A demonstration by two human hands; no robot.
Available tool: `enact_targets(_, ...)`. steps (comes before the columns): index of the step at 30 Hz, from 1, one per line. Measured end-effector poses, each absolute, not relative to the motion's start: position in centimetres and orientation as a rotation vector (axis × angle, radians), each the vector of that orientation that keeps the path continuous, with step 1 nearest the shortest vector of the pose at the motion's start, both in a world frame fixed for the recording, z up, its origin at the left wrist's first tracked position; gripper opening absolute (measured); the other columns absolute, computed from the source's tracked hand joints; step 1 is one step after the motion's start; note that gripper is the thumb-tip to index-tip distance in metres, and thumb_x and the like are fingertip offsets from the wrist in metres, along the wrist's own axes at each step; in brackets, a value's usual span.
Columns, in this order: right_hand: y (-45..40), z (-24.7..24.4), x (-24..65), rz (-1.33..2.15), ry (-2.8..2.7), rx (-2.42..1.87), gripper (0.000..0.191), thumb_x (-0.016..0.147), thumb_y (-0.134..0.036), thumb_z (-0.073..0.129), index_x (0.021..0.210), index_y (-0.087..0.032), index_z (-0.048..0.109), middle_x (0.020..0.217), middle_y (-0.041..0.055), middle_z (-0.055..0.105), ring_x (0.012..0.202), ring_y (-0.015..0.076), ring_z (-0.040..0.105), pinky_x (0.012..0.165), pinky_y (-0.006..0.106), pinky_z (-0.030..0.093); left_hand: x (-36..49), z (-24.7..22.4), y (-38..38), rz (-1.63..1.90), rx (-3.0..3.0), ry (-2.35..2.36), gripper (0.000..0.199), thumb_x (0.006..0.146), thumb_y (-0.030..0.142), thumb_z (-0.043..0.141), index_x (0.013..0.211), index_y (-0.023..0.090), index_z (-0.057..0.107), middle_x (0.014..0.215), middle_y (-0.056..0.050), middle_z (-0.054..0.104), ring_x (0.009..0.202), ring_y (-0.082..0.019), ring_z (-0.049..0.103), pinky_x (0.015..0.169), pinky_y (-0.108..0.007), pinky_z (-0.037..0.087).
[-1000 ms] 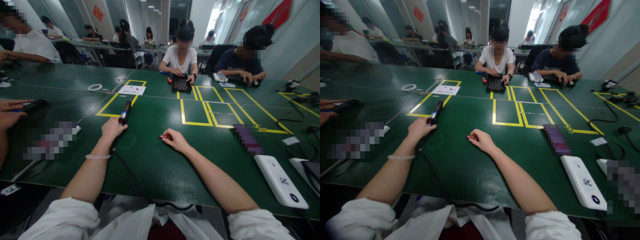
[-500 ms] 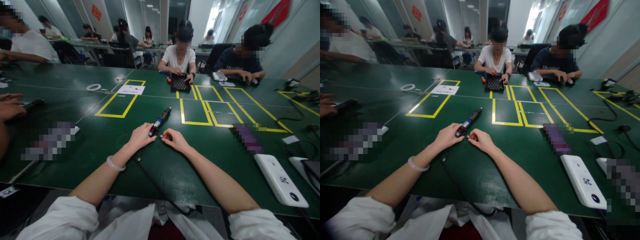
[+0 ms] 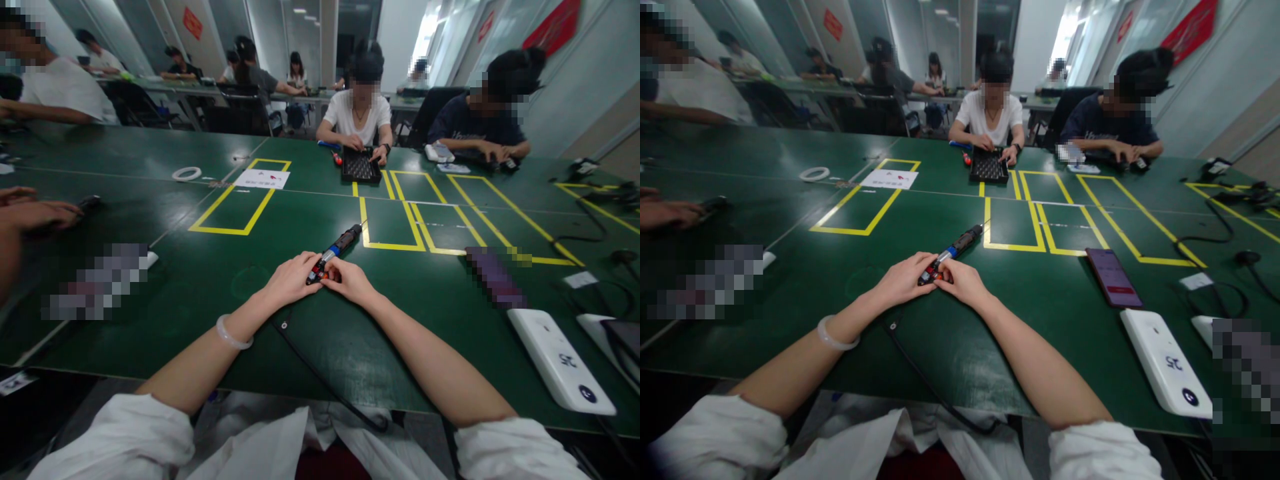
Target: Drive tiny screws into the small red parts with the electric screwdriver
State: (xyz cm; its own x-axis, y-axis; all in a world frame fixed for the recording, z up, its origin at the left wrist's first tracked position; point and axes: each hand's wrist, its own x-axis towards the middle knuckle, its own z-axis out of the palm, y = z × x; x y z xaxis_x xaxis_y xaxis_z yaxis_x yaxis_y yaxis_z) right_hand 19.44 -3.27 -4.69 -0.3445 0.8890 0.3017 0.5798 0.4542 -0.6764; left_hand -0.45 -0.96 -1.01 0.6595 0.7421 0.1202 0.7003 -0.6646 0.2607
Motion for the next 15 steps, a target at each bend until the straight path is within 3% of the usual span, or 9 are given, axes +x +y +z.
enact_targets(9,-3.41,-4.92,19.51,0.645,-2.064,-1.079,0.004,0.086,-0.022,0.058,0.088,-0.018,0.056,0.074,-0.0014,0.06,0.062,0.0111,0.053,0.062,0.022,0.041,-0.57,-1.35,-0.97,0.312,2.738,1.176,0.064,0.084,0.044,0.06,0.14,0.022,0.039,0.14,-0.011,0.046,0.116,-0.027,0.056,0.094,-0.037,0.048)
enact_targets(15,-3.44,-4.65,19.48,0.667,-2.043,-1.096,0.008,0.089,-0.025,0.057,0.085,-0.018,0.056,0.073,-0.0009,0.059,0.062,0.0115,0.054,0.061,0.022,0.04,-0.47,-1.42,-1.06,0.321,2.771,1.184,0.065,0.087,0.05,0.056,0.142,0.021,0.037,0.14,-0.011,0.045,0.117,-0.028,0.055,0.092,-0.037,0.05)
